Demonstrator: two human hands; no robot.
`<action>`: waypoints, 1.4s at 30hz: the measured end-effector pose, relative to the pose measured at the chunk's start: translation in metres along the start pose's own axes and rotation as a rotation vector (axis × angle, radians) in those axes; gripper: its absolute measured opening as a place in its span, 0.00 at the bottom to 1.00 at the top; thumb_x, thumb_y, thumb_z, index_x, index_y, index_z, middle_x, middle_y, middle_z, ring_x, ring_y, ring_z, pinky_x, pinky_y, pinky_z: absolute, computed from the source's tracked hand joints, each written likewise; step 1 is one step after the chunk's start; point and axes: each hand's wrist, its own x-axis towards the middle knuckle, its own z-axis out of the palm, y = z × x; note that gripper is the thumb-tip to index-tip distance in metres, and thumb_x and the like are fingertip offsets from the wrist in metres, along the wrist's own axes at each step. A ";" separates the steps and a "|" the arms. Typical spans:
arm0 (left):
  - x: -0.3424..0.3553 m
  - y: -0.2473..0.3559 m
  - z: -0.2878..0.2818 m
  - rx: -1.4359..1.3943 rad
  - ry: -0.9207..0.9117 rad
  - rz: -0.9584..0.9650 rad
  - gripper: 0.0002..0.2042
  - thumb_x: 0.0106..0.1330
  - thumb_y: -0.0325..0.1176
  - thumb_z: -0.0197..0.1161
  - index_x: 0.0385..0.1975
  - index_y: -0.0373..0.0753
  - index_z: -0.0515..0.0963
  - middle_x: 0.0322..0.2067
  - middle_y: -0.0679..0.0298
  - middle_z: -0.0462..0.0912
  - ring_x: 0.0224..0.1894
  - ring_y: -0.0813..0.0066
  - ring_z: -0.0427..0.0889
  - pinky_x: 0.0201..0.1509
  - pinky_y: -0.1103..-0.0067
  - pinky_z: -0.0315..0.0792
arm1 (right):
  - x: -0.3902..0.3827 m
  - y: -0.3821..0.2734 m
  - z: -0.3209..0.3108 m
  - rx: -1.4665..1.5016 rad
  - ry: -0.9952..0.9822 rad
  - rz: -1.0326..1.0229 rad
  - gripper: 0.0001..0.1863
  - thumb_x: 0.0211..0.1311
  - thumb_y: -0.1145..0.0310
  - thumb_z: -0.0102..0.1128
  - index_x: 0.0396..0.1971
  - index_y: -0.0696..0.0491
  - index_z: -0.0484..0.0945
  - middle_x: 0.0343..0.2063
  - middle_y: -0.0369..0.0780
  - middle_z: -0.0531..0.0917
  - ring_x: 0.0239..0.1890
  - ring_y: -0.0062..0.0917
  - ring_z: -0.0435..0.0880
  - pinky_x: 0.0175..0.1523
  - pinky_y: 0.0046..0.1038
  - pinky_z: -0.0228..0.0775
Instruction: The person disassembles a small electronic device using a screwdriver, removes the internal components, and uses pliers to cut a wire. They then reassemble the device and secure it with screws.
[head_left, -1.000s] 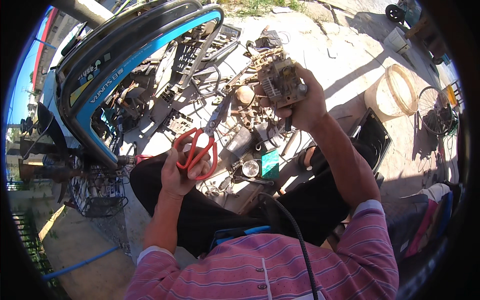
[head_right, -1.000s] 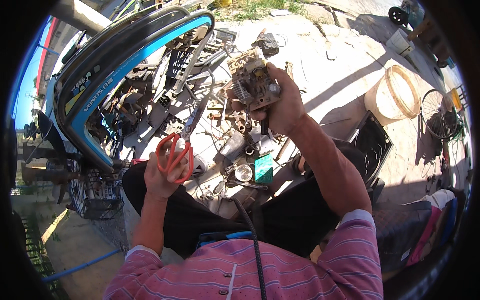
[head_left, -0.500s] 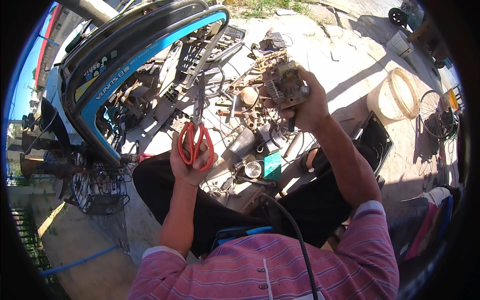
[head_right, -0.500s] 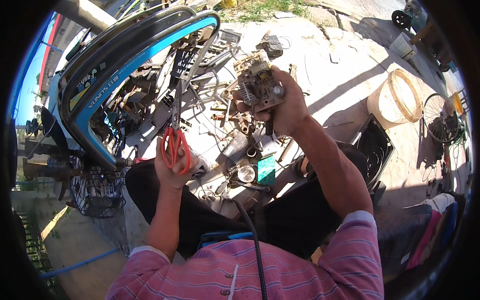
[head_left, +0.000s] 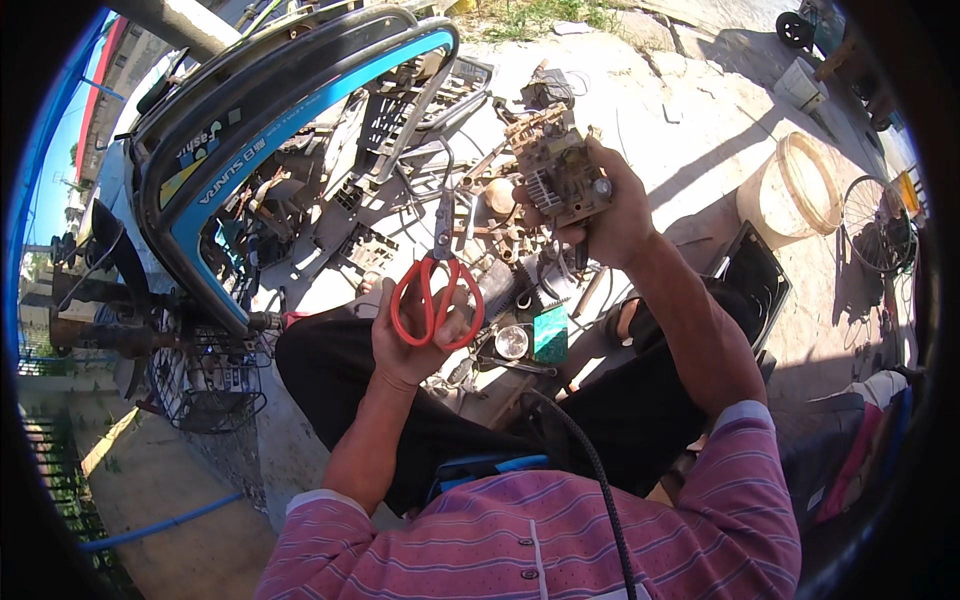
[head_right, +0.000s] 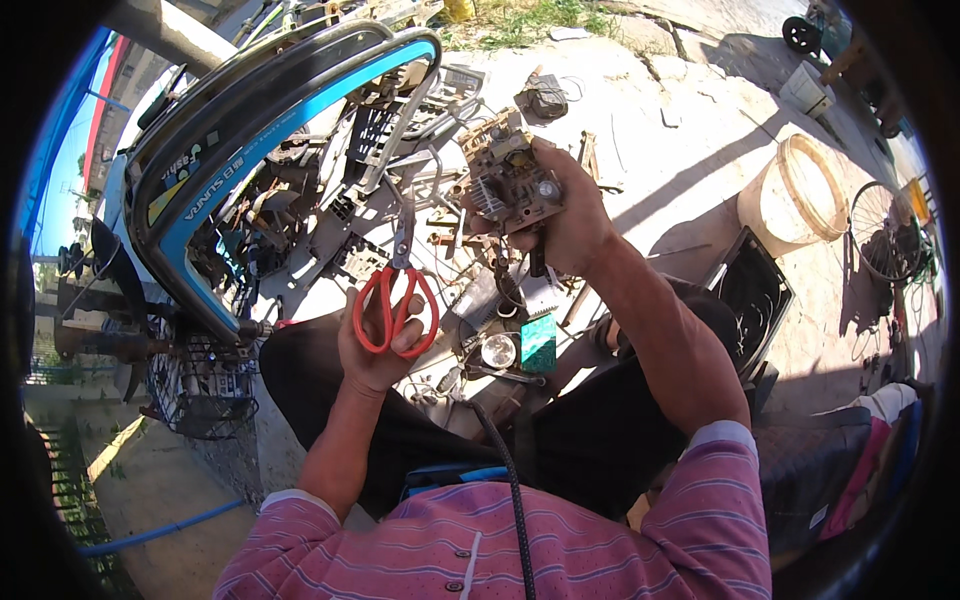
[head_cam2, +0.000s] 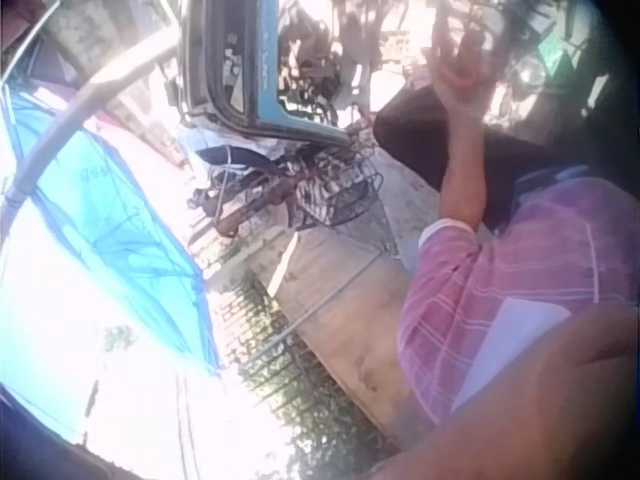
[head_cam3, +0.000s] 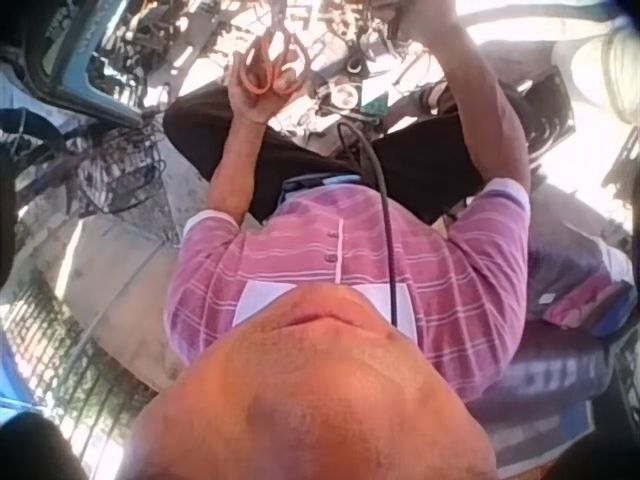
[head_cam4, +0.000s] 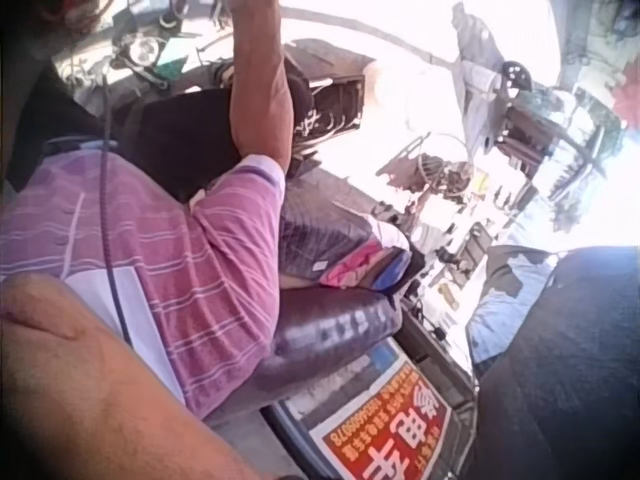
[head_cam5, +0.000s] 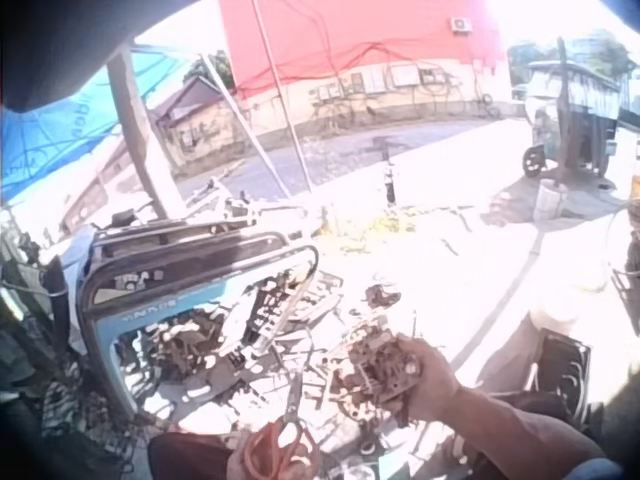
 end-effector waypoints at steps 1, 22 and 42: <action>0.000 -0.003 0.001 -0.020 -0.012 0.000 0.31 0.77 0.62 0.38 0.71 0.50 0.65 0.53 0.43 0.78 0.28 0.66 0.76 0.37 0.72 0.72 | -0.001 0.000 0.000 -0.013 -0.008 -0.001 0.39 0.73 0.38 0.36 0.65 0.59 0.69 0.47 0.51 0.84 0.37 0.34 0.87 0.21 0.20 0.67; 0.050 0.065 0.047 1.513 0.170 -0.138 0.27 0.62 0.32 0.69 0.61 0.35 0.72 0.29 0.66 0.78 0.25 0.80 0.76 0.29 0.81 0.70 | 0.001 0.007 0.003 -0.017 -0.046 0.011 0.35 0.74 0.43 0.39 0.60 0.61 0.72 0.43 0.53 0.86 0.36 0.37 0.90 0.18 0.19 0.67; 0.096 0.094 0.021 2.365 -0.040 0.139 0.19 0.61 0.30 0.66 0.53 0.43 0.76 0.30 0.54 0.83 0.33 0.49 0.83 0.39 0.60 0.74 | 0.008 0.023 -0.011 -0.136 0.092 0.218 0.37 0.72 0.42 0.40 0.64 0.60 0.68 0.44 0.57 0.84 0.36 0.41 0.89 0.21 0.20 0.70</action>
